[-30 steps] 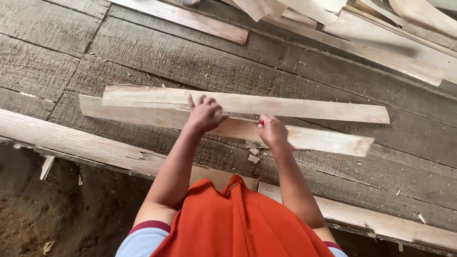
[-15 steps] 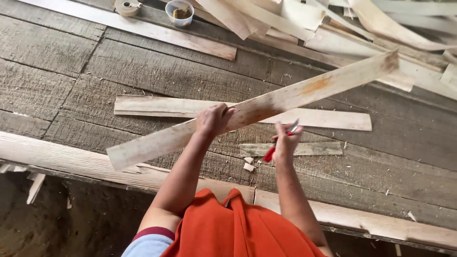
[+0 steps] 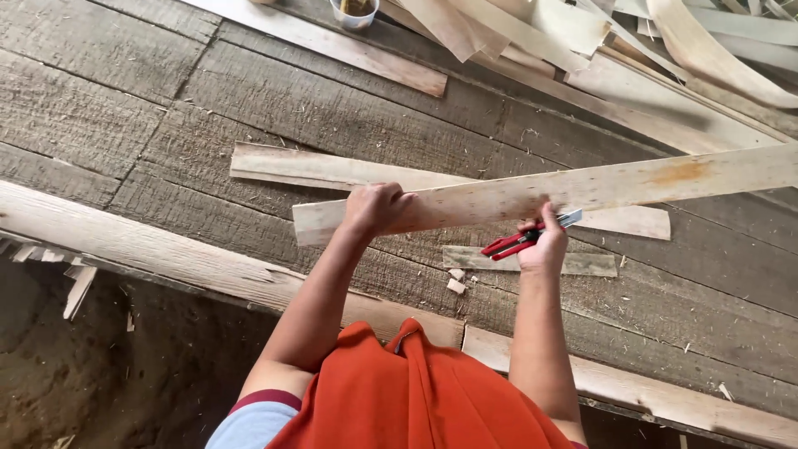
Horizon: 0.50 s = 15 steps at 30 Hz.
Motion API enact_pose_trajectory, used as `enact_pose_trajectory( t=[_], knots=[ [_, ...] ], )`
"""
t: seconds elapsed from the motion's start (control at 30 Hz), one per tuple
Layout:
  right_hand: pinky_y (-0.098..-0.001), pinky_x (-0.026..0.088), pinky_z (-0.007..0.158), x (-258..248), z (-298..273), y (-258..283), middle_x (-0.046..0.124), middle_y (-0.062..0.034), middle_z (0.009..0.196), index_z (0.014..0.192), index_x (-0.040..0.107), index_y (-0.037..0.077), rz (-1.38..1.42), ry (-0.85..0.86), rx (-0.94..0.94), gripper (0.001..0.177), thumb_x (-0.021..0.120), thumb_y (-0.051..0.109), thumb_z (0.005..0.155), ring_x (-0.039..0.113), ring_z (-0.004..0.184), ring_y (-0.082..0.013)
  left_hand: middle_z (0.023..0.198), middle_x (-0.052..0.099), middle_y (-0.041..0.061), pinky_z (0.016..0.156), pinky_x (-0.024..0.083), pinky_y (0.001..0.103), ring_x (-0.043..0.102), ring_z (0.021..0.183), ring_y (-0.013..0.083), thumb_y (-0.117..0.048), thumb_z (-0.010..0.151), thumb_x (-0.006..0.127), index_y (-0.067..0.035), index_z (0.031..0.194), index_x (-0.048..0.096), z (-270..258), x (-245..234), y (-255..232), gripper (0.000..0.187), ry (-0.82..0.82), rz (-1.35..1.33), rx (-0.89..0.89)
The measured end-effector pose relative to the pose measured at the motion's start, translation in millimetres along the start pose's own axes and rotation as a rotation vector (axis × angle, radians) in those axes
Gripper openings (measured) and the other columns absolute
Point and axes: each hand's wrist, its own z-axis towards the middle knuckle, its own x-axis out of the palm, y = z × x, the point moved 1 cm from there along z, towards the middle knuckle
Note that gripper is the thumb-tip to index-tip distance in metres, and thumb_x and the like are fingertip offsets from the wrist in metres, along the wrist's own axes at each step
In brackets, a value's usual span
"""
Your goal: The person uses a red utility knife to carve and shape a long wooden plank on a wooden workbench. They repeatedly score, cut, and remove small sections of wood, then inspect the plank and continue carving along its length.
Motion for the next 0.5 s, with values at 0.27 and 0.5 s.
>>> enact_pose_trajectory(
  t=[0.27, 0.5],
  knots=[
    [-0.0326, 0.053, 0.054, 11, -23, -54, 0.046, -0.0019, 0.061, 0.084, 0.058, 0.008, -0.112, 0.11, 0.099, 0.023, 0.079, 0.012, 0.092, 0.056, 0.048, -0.0171, 0.082, 0.072, 0.0, 0.081, 0.047, 0.039, 0.073, 0.088, 0.0241, -0.057, 0.093, 0.056, -0.029, 0.087, 0.07, -5, 9, 27, 0.032, -0.123, 0.113, 0.026],
    [-0.0319, 0.055, 0.052, 49, -79, -11, 0.049, -0.0014, 0.064, 0.09, 0.062, 0.012, -0.147, 0.114, 0.055, 0.022, 0.084, 0.016, 0.088, 0.056, 0.05, -0.015, 0.088, 0.074, 0.001, 0.088, 0.044, 0.041, 0.072, 0.094, 0.0283, -0.055, 0.092, 0.057, -0.03, 0.095, 0.072, 1, 4, 59, 0.03, 0.025, -0.044, -0.047]
  ],
)
